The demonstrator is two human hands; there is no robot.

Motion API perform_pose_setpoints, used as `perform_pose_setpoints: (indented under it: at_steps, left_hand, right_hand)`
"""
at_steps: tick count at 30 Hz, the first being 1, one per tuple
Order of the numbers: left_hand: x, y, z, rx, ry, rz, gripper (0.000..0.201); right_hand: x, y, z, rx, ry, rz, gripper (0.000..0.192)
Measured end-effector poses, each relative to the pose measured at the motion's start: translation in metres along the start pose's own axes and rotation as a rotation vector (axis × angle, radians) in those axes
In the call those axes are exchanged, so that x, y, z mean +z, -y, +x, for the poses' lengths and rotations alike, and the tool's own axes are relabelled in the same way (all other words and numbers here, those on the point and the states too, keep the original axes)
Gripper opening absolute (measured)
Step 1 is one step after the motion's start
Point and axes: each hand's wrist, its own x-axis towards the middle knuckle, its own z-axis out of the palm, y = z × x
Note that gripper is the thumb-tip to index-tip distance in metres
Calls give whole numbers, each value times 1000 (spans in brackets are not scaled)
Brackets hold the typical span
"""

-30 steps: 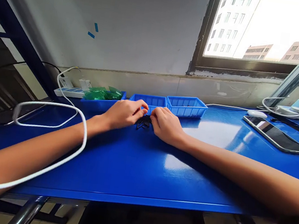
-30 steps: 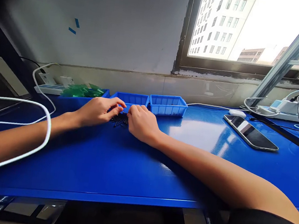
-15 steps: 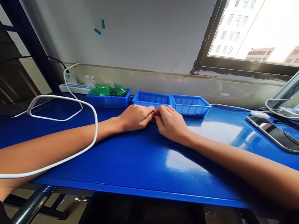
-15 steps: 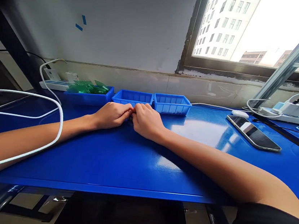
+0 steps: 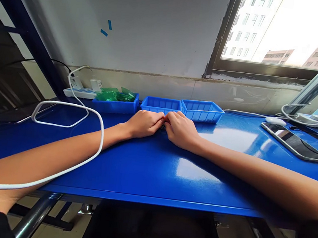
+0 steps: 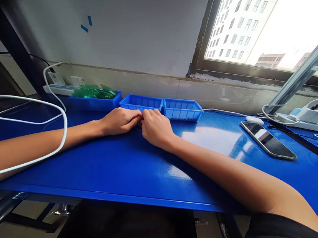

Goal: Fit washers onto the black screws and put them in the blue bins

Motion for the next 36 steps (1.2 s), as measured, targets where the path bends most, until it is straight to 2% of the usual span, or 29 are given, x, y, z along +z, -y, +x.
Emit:
perform_pose_setpoints:
  at_steps: [16,36]
  left_hand:
    - [-2,-1,0,-3,34,-24,27]
    - [0,1,1,10,17,-26,29]
  right_hand:
    - [-2,1,0,2,35,-26,15]
    - [-3,2,0,7,88,-53,18]
